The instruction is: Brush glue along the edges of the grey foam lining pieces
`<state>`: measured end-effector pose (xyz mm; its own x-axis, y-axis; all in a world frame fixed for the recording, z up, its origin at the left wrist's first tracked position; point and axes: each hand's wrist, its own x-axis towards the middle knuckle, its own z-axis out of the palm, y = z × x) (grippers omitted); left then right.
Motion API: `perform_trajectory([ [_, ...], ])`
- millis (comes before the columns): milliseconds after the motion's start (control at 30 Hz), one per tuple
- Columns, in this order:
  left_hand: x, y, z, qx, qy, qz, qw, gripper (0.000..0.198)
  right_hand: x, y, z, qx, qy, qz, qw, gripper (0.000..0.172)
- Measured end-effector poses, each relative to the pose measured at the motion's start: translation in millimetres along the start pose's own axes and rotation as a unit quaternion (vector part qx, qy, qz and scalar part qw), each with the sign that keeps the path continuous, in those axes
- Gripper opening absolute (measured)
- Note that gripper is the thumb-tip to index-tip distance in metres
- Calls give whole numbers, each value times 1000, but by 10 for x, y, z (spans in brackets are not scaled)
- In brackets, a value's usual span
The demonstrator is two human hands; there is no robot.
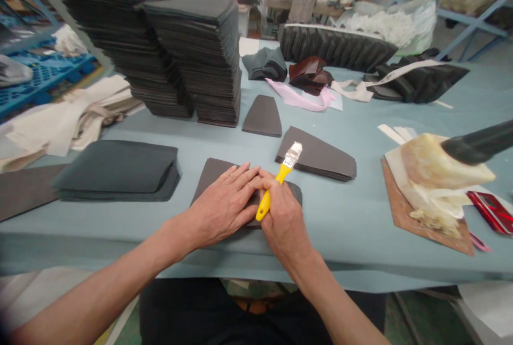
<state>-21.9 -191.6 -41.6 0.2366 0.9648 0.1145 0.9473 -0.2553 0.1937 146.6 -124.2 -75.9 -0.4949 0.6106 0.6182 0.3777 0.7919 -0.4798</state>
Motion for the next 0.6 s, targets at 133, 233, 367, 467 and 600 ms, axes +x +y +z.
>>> perform_trajectory([
  [133,-95,-37,-7,19,5,-41,999,67,-18,16,-14,-6,-16,-28,999,10],
  [233,-201,-92,-24,36,12,-96,995,86,-20,8,-7,-27,-28,-43,998,11],
  [367,-299,-156,-46,41,23,-137,989,99,-16,6,-22,-48,-49,-62,996,16],
  [467,-327,-191,-51,48,29,-137,989,104,-10,23,-65,-47,-73,-74,993,21],
  [600,-350,-227,-43,71,41,-129,988,110,-21,46,-94,-35,-83,-62,994,27],
])
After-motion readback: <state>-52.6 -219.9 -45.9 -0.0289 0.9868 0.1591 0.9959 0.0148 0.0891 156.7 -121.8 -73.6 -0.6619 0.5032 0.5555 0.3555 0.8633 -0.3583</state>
